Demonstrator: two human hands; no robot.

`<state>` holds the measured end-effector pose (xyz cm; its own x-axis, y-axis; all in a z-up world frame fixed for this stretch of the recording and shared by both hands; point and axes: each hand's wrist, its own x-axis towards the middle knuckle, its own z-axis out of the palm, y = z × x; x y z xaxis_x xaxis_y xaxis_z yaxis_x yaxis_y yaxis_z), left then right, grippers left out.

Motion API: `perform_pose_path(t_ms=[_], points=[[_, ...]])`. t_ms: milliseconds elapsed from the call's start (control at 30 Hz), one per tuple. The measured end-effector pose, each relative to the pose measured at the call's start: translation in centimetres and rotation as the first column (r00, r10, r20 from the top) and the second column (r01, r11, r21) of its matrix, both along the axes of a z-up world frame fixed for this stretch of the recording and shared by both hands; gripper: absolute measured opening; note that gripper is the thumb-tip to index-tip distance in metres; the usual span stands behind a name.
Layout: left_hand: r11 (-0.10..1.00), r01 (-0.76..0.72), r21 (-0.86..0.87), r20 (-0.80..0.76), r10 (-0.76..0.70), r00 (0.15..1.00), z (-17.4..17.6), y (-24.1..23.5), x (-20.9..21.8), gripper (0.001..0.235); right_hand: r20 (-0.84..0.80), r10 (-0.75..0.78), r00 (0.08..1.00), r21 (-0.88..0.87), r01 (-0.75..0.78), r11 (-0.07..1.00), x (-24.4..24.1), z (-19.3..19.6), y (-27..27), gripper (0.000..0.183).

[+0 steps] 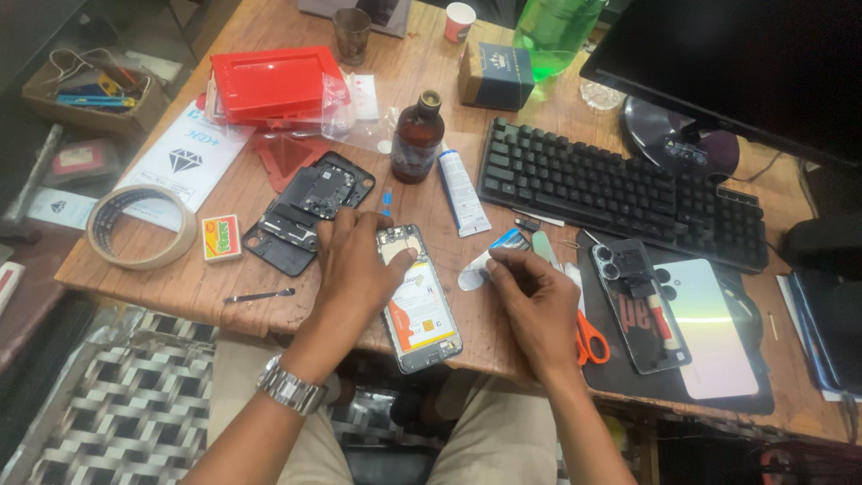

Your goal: The person works on a disassembled smartphone, applying adhesive from a tube to the internal frame and battery area. They handle the phone body, a separate screen assembly, and adhesive, then place the screen assembly back onto the phone frame.

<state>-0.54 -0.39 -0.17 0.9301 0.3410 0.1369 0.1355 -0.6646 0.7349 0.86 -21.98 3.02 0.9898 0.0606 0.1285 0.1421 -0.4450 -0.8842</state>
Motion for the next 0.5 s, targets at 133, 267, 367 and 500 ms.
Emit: perform_pose_path(t_ms=[133,267,367,500], points=[[1.0,-0.005,0.025,0.01,0.005,1.0,0.0,-0.2,-0.5,0.051,0.071,-0.005,0.997,-0.096,0.012,0.995,-0.5,-0.7,0.1,0.022],[0.999,-0.006,0.037,0.016,0.005,1.0,0.4,0.0,-0.4,0.05,0.114,0.008,0.993,-0.137,0.008,0.991,-0.4,-0.8,0.2,0.021],[1.0,-0.004,0.013,0.007,0.004,1.0,0.5,0.0,-0.5,0.05,0.091,-0.002,0.996,-0.165,0.017,0.986,-0.5,-0.6,0.3,0.021],[1.0,-0.002,0.005,0.014,0.002,1.0,0.5,0.2,-0.6,0.054,0.215,0.118,0.969,-0.146,-0.088,0.985,-0.3,0.4,0.2,0.032]])
